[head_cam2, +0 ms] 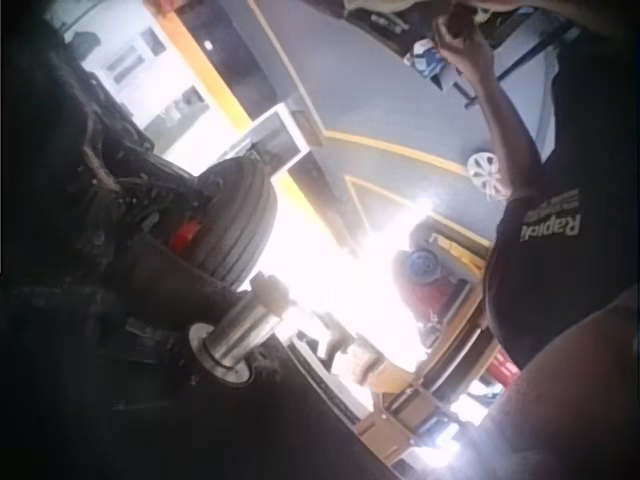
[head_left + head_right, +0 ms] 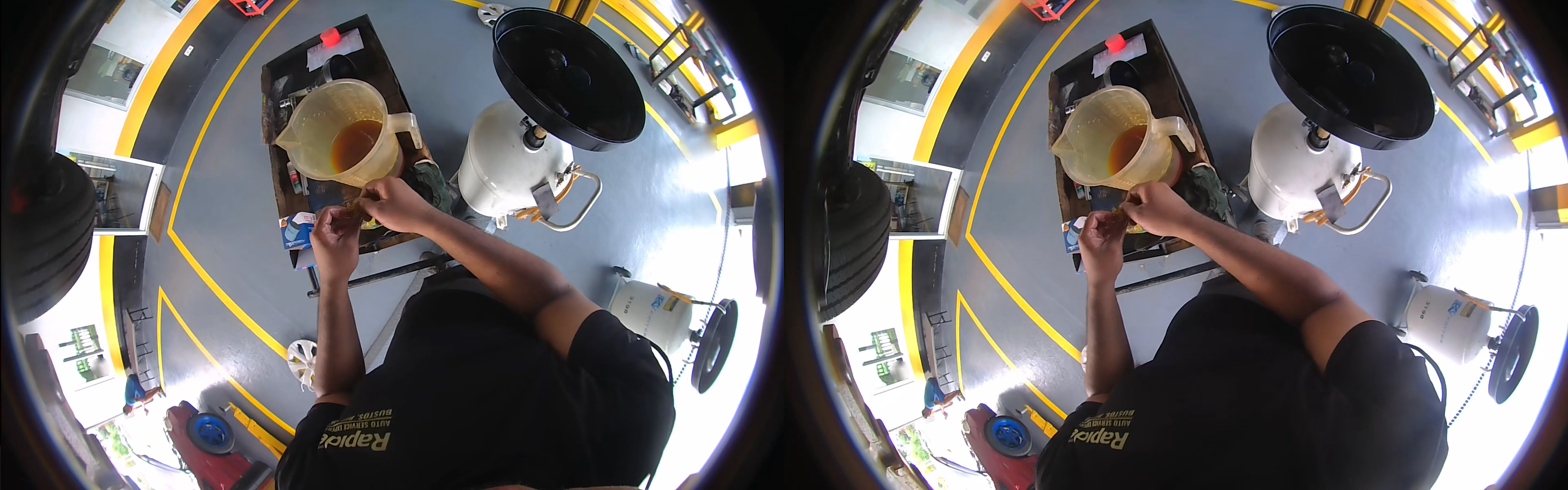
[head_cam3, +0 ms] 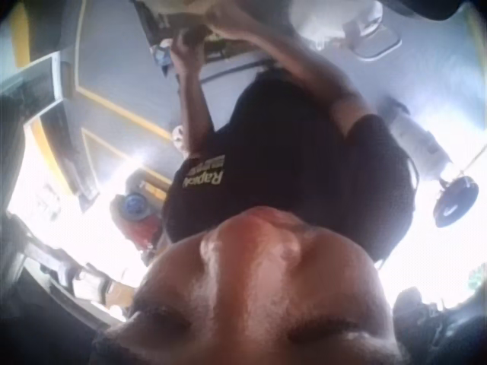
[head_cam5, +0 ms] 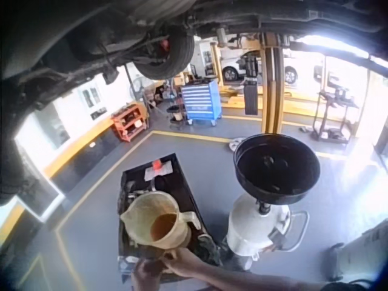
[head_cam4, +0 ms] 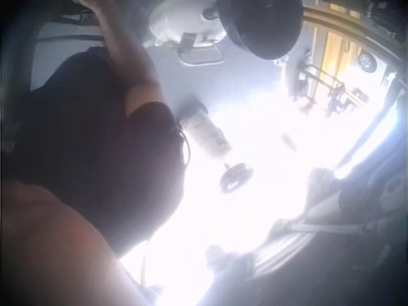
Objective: The person repeatedly wipes the underside of a lifted vehicle's engine with a cloth, then pours a yellowish liquid from a measuring jug into a funnel attached to a white container. The person continues wiping the engine area multiple times.
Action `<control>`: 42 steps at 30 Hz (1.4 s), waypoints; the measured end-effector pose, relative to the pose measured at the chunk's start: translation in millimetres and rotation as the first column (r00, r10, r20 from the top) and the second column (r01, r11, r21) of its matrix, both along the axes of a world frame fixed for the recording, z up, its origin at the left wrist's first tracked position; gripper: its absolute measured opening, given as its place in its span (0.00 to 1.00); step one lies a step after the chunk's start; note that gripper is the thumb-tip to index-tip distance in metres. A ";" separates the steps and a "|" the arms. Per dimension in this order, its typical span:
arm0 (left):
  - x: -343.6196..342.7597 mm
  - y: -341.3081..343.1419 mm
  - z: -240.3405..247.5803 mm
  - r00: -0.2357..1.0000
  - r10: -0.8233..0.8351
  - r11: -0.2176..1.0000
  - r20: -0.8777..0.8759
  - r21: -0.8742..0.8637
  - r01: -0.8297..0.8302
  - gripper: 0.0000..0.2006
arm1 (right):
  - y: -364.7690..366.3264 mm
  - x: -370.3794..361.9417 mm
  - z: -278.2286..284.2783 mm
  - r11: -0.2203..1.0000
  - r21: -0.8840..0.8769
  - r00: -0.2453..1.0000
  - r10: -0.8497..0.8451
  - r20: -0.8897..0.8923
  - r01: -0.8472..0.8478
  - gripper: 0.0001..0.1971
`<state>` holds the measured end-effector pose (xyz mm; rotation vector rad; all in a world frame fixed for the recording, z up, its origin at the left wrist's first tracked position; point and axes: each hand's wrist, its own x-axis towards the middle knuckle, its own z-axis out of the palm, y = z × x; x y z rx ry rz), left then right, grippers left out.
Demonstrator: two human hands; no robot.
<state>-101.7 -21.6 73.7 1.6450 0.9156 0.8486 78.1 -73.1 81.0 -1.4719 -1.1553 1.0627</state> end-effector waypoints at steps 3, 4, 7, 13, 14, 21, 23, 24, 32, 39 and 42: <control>-17.7 2.0 -3.6 0.999 0.040 0.991 -0.036 -0.128 -0.044 0.06 | 4.7 -8.3 -3.5 0.999 0.037 0.998 -0.014 0.057 0.012 0.12; -21.7 2.1 -3.7 0.999 0.013 0.993 0.029 -0.121 -0.009 0.06 | 6.1 -10.8 -4.0 1.000 0.019 0.999 -0.018 0.050 0.017 0.12; -28.4 1.1 -1.9 0.978 0.044 0.961 0.205 -0.277 0.015 0.05 | 9.6 -18.5 -3.7 0.998 0.041 0.999 -0.039 0.027 0.038 0.12; -22.1 10.9 -2.8 0.986 0.119 0.946 0.114 -0.314 -0.078 0.05 | 8.8 -22.4 3.2 0.992 0.117 0.990 0.033 0.134 -0.049 0.10; -21.8 13.6 -2.9 0.990 0.109 0.945 0.088 -0.318 -0.076 0.05 | 8.3 -21.6 5.3 0.993 0.110 0.988 0.034 0.150 -0.051 0.09; -15.2 19.1 -2.3 0.986 -0.087 0.944 -0.141 -0.327 0.037 0.06 | 6.6 -16.1 9.5 0.994 0.101 0.982 0.031 0.186 -0.050 0.08; -11.1 16.9 -2.3 0.981 -0.096 0.947 -0.169 -0.320 0.037 0.06 | 7.3 -15.8 3.9 0.988 0.145 0.991 0.023 0.132 -0.042 0.08; -10.3 15.3 -1.9 0.973 -0.107 0.941 -0.205 -0.338 0.032 0.06 | 8.9 -15.3 0.5 0.995 0.097 0.994 0.020 0.110 -0.031 0.08; -8.4 3.0 -1.2 0.976 0.179 0.799 0.123 -0.597 -0.071 0.09 | 10.9 -7.2 -19.4 0.999 -0.037 0.997 0.019 -0.076 -0.022 0.11; -6.3 -12.4 -13.5 0.987 0.132 0.861 0.093 -0.503 -0.068 0.08 | 12.3 -9.8 -25.5 0.990 -0.127 0.997 0.068 0.021 -0.065 0.13; -13.9 -11.4 -22.7 0.963 0.243 0.851 0.120 -0.502 -0.152 0.07 | 6.2 -11.3 -28.8 0.994 -0.107 0.996 0.026 0.083 -0.017 0.12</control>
